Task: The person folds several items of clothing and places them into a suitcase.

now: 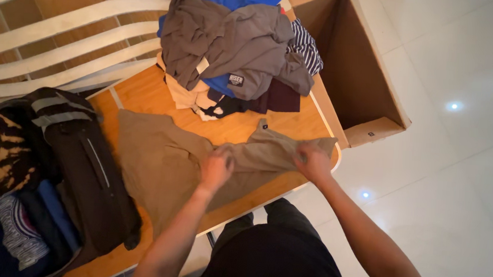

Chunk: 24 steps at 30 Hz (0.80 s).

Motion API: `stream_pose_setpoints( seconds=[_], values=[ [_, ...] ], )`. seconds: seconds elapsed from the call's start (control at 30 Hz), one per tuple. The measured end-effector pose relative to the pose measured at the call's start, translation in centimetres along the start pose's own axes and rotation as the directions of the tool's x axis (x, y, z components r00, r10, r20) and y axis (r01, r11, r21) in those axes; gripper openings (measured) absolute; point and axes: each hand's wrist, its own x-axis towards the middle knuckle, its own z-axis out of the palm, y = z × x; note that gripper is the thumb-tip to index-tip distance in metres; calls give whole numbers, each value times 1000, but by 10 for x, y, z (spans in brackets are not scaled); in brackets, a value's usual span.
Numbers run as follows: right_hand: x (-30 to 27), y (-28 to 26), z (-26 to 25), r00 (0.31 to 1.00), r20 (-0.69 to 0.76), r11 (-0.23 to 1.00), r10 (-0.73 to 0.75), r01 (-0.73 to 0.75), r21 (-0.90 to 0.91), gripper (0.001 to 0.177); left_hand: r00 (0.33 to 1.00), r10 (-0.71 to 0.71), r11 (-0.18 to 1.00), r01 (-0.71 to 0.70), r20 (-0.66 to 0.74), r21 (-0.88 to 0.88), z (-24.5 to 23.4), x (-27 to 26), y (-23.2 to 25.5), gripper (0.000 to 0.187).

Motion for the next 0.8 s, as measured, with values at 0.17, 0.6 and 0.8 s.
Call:
stream_pose_setpoints(
  seconds=[0.17, 0.6, 0.8],
  values=[
    [65, -15, 41, 993, -67, 940, 94, -66, 334, 36, 969, -198, 976, 182, 148, 120, 1, 28, -54, 39],
    [100, -23, 79, 990, -42, 987, 135, -131, 91, 23, 853, -291, 907, 101, 434, 409, 18, 22, -112, 18],
    [106, -65, -36, 936, -184, 941, 300, -259, 217, 15, 989, -109, 973, 86, 100, 215, -24, 32, -93, 33]
  ],
)
